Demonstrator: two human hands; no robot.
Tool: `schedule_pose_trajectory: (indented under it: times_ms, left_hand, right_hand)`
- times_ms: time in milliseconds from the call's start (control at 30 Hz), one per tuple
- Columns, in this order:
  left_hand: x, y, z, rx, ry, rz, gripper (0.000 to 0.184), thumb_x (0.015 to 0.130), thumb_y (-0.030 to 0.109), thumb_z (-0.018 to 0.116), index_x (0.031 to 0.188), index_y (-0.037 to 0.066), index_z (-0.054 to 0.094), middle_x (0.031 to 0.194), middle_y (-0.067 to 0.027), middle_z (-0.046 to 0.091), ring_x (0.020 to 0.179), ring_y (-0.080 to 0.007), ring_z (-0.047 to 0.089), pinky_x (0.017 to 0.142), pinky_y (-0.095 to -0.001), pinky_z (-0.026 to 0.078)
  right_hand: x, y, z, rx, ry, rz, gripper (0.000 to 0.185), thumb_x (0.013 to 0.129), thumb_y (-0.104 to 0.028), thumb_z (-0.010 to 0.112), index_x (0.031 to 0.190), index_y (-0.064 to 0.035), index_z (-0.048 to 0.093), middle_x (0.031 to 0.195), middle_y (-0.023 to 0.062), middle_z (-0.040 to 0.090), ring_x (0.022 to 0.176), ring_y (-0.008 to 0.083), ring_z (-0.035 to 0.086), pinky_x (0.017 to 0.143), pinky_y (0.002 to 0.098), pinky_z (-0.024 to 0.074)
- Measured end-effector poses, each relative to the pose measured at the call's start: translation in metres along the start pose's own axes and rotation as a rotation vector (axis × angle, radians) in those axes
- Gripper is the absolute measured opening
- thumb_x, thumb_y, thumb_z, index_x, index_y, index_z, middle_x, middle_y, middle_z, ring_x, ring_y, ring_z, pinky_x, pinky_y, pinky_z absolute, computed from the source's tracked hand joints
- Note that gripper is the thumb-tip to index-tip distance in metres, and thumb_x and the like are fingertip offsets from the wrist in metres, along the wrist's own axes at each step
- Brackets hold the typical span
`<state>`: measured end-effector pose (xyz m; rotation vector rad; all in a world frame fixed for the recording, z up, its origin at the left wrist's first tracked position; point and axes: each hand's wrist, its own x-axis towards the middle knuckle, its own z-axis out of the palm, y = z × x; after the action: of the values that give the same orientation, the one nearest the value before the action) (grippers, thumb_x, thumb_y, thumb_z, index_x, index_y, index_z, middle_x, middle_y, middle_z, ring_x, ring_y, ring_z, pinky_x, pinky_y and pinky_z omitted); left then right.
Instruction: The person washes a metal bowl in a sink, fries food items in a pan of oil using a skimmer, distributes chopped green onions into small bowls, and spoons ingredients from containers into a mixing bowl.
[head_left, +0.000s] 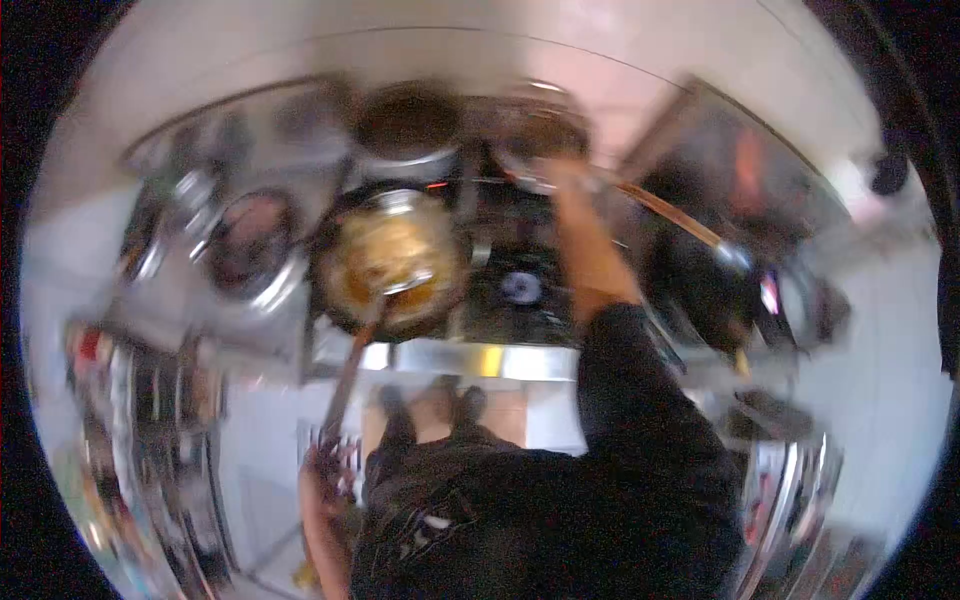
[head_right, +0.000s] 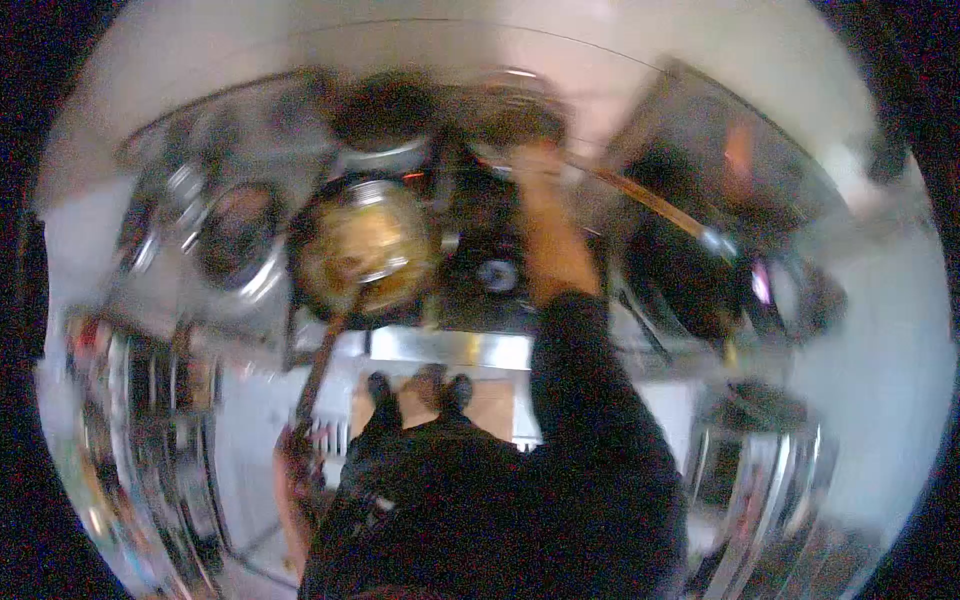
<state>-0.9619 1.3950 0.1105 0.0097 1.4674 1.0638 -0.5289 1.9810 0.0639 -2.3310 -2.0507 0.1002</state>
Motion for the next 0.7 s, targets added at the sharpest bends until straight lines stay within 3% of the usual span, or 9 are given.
schedule_pose_trajectory:
  times_ms: [67,100,133,200,333,467,533,633,700]
  left_hand:
    - [0.006,-0.01,-0.028,-0.047,-0.007,-0.056,0.058,0.1,0.053,0.037,0.132,0.008,0.054,0.109,-0.015,0.067,0.051,-0.0155,0.052,0.043,-0.028,0.044]
    - [-0.01,-0.001,-0.027,-0.131,-0.005,-0.046,0.059,0.1,0.053,0.036,0.134,0.007,0.052,0.109,-0.0155,0.067,0.05,-0.0151,0.051,0.041,-0.0273,0.043]
    - [-0.014,0.001,-0.036,-0.104,-0.024,-0.059,0.059,0.1,0.053,0.036,0.134,0.007,0.052,0.109,-0.0155,0.067,0.05,-0.0151,0.051,0.041,-0.0273,0.043]
    - [-0.018,-0.004,-0.05,0.053,0.083,0.041,0.06,0.1,0.053,0.036,0.138,0.007,0.047,0.108,-0.0167,0.066,0.049,-0.0158,0.051,0.04,-0.0259,0.042]
    - [-0.035,0.0,-0.05,-0.027,0.141,0.186,0.062,0.101,0.052,0.034,0.139,0.004,0.045,0.105,-0.0178,0.066,0.053,-0.0167,0.055,0.045,-0.027,0.046]
    - [-0.087,0.025,-0.027,0.312,-0.07,0.438,0.068,0.103,0.056,0.024,0.137,0.002,0.048,0.104,-0.0154,0.066,0.072,-0.0179,0.064,0.06,-0.0329,0.055]
    - [-0.115,0.021,-0.038,0.309,-0.115,0.558,0.07,0.102,0.059,0.024,0.143,0.004,0.036,0.105,-0.0157,0.065,0.064,-0.0166,0.063,0.057,-0.0311,0.055]
    - [-0.158,0.002,-0.071,0.188,-0.188,0.562,0.077,0.1,0.063,0.024,0.153,0.008,0.017,0.106,-0.0161,0.062,0.053,-0.0146,0.06,0.054,-0.0284,0.056]
    - [-0.174,-0.031,-0.109,0.089,-0.21,0.573,0.081,0.098,0.064,0.029,0.156,0.019,-0.007,0.129,-0.0205,0.052,0.055,-0.0145,0.06,0.053,-0.027,0.054]
  right_hand:
    - [-0.029,-0.026,-0.028,0.064,0.05,-0.036,0.059,0.086,-0.053,0.062,0.134,-0.018,0.059,0.136,0.016,0.056,0.122,0.0328,0.055,0.097,0.0541,0.0445]
    - [-0.053,-0.046,-0.028,0.118,0.491,-0.166,0.05,0.089,-0.044,0.06,0.126,-0.0106,0.063,0.124,0.0221,0.061,0.116,0.0343,0.057,0.091,0.0502,0.0477]
    - [-0.11,-0.068,-0.093,0.312,0.139,-0.132,0.048,0.088,-0.04,0.063,0.119,-0.0038,0.065,0.115,0.0246,0.063,0.112,0.0386,0.057,0.09,0.049,0.0473]
    - [-0.182,-0.096,-0.093,0.802,0.615,-0.517,0.044,0.086,-0.026,0.069,0.118,0.0027,0.061,0.115,0.0237,0.062,0.104,0.0384,0.06,0.091,0.0464,0.0478]
    - [-0.373,-0.156,-0.152,1.069,-0.098,-0.819,0.049,0.088,-0.018,0.069,0.134,-0.0096,0.055,0.111,0.0117,0.066,0.085,0.0252,0.064,0.08,0.0354,0.0517]
    - [-0.504,-0.217,-0.146,1.059,-0.591,-1.171,0.061,0.088,-0.018,0.069,0.142,-0.003,0.044,0.125,0.0133,0.06,0.103,0.0241,0.063,0.089,0.0336,0.0517]
    - [-0.545,-0.252,-0.142,0.929,-0.704,-1.239,0.056,0.088,-0.019,0.071,0.135,0.0001,0.049,0.123,0.0199,0.061,0.111,0.0315,0.061,0.096,0.0411,0.0473]
    - [-0.607,-0.286,-0.111,0.993,-0.983,-1.098,0.023,0.093,-0.016,0.066,0.105,0.0031,0.064,0.096,0.0106,0.068,0.083,0.0145,0.065,0.06,0.0269,0.0507]
    - [-0.648,-0.307,-0.114,0.983,-1.234,-1.136,0.02,0.096,-0.016,0.061,0.1,0.0037,0.064,0.086,0.0075,0.064,0.079,0.0122,0.059,0.07,0.0275,0.0479]
